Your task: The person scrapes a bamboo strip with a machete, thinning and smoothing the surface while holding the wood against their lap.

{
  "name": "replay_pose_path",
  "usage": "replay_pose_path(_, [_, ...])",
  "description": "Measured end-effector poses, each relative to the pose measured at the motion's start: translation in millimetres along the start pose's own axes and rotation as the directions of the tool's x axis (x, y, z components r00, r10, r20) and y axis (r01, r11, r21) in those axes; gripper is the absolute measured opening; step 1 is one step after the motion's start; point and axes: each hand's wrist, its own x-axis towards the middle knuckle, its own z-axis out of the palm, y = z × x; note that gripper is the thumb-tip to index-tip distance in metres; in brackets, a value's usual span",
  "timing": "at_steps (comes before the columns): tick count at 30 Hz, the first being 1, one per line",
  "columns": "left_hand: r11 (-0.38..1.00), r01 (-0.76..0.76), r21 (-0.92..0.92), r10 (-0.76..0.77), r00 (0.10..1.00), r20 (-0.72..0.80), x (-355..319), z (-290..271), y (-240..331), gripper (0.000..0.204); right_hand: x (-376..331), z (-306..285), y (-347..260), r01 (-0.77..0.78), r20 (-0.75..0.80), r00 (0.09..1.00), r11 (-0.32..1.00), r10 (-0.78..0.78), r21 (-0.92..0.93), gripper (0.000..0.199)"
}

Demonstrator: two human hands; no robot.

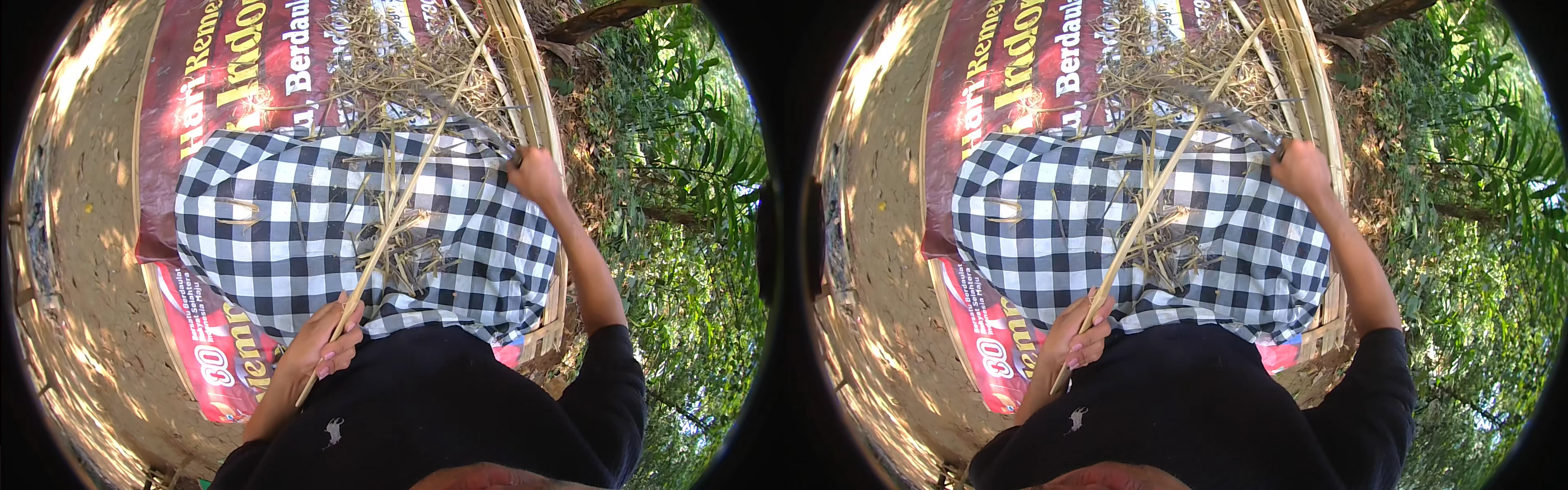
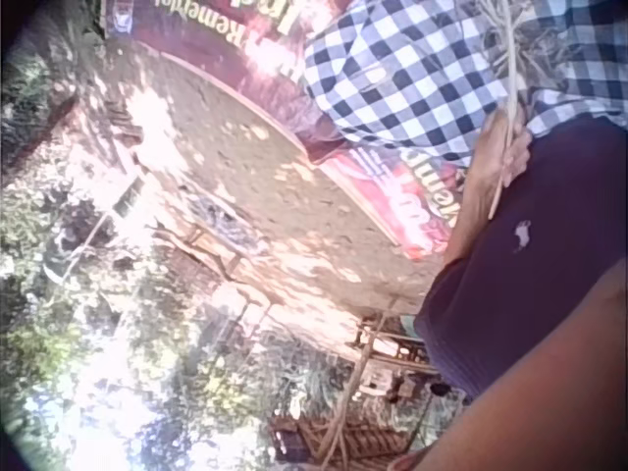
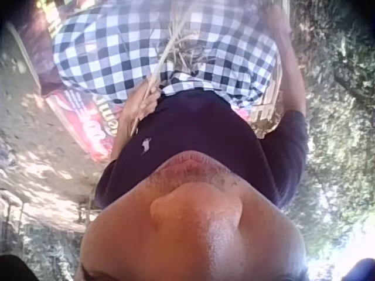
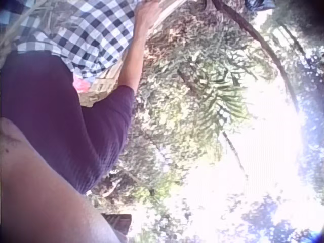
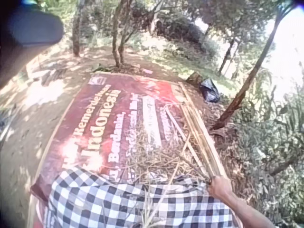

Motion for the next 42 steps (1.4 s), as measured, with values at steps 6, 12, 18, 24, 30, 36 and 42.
replay_pose_path(6, [0.882, 0.013, 0.471, 0.071, 0.984, -0.161, -6.3, 14.0, 14.6, 0.049, -23.8, -41.1, -11.7, -0.033, 0.045, 0.999, 0.999, 0.032, 0.031, 0.024])
replay_pose_path(12, [0.860, -0.146, 0.488, 0.146, 0.989, 0.039, 2.6, 12.6, 17.5, 0.044, -112.2, -12.1, -73.9, 0.543, 0.123, 0.829, 0.838, -0.546, 0.056, 0.020])
replay_pose_path(18, [0.991, -0.066, -0.116, 0.066, 0.998, 0.000, 1.6, -5.1, 21.6, 0.056, -124.8, -16.2, -94.2, 0.521, 0.092, 0.838, 0.839, -0.538, 0.158, 0.026])
replay_pose_path(24, [0.984, -0.042, 0.176, 0.066, 0.989, -0.132, 12.6, 0.6, 19.2, 0.046, -129.3, -7.1, -114.6, 0.603, 0.045, 0.781, 0.771, -0.623, 0.204, 0.024])
replay_pose_path(30, [0.925, -0.072, 0.373, 0.145, 0.974, -0.171, 17.2, 3.3, 13.8, 0.044, -140.4, -0.5, -113.3, 0.550, 0.123, 0.808, 0.813, -0.576, 0.190, 0.022])
replay_pose_path(36, [0.900, -0.076, 0.430, 0.192, 0.954, -0.232, 20.0, 3.1, -2.1, 0.043, -107.3, 15.6, -69.8, 0.423, -0.031, 0.906, 0.905, -0.422, 0.048, 0.014])
replay_pose_path(42, [0.927, -0.034, 0.375, 0.130, 0.964, -0.233, 24.4, 12.9, 8.9, 0.044, -125.2, 2.9, -87.6, 0.314, 0.071, 0.944, 0.943, -0.322, 0.110, 0.017])
